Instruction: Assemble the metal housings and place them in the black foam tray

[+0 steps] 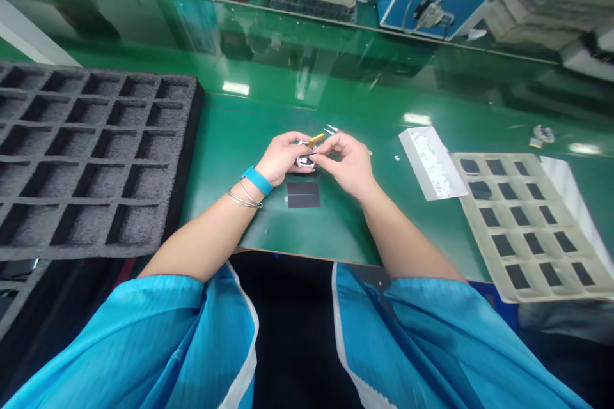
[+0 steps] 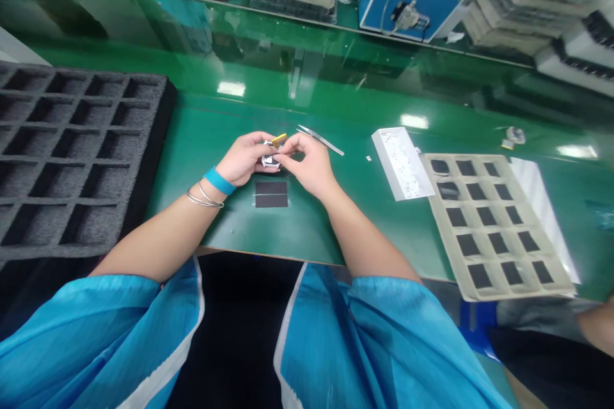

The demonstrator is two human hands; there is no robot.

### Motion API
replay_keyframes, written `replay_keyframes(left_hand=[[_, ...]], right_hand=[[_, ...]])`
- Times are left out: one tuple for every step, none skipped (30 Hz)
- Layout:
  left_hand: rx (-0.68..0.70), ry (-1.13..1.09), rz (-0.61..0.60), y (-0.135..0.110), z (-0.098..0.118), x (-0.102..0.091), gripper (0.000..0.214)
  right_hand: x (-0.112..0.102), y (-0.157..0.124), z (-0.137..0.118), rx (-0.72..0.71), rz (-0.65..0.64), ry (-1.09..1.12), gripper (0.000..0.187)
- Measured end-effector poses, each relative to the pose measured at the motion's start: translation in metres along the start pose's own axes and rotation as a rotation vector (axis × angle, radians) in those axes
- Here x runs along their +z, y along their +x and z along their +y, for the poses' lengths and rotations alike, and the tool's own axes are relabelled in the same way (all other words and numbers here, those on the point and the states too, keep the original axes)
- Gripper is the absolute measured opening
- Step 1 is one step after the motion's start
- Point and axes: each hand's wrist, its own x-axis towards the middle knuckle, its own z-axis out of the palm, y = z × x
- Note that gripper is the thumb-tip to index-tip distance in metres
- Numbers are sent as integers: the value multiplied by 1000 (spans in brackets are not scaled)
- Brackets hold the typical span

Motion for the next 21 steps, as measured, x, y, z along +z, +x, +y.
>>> replay_keyframes(left_hand=[[-3,3,3,0,0,0,15],[-5,7,5,0,1,0,15],[-6,9,7,0,1,1,15],[-7,11,8,0,2,1,14],[-6,13,8,0,2,1,14],[-5,14,8,-1,2,2,15],[-2,15,9,-1,2,2,16],[1,16,11,-1,1,2,16],[3,17,12,-1,0,0,17],[5,14,16,-1,-1,-1,17],[9,7,16,1,-3,-4,16],[15,-5,6,3,-6,-7,14],[26,-22,-15,6,-8,-10,14],[41,-41,-42,8,-10,-13,14],[52,-57,-68,10,-11,-15,14],[54,-65,-84,11,-11,-15,14],[46,-62,-88,10,-10,-15,14],[31,-51,-76,8,-9,-14,14],[11,-35,-58,5,-8,-12,14],[-8,-19,-45,2,-6,-9,15],[-22,-5,-39,0,-5,-7,17]], right_hand=[[0,0,1,-4,-6,5,26],[0,1,2,-8,-11,9,25],[0,1,3,-10,-12,9,24],[0,1,4,-12,-10,2,24],[0,1,5,-17,-4,-14,23],[1,0,5,-26,4,-38,21],[2,-1,5,-42,10,-70,18],[3,-2,3,-65,14,-111,14],[4,-4,1,-93,10,-159,11],[5,-6,-1,-121,2,-215,8],[7,-7,-3,-145,-7,-273,6],[9,-8,-5,-163,-15,-329,6],[10,-8,-6,-176,-14,-377,7],[11,-7,-7,-187,0,-411,6],[11,-6,-6,-191,22,-425,6],[10,-4,-5,-187,53,-414,10],[9,-2,-3,-168,84,-374,19],[7,0,0,-135,104,-306,28],[5,2,4,-91,105,-221,35],[4,4,7,-46,86,-132,36],[2,6,11,-12,58,-52,34]])
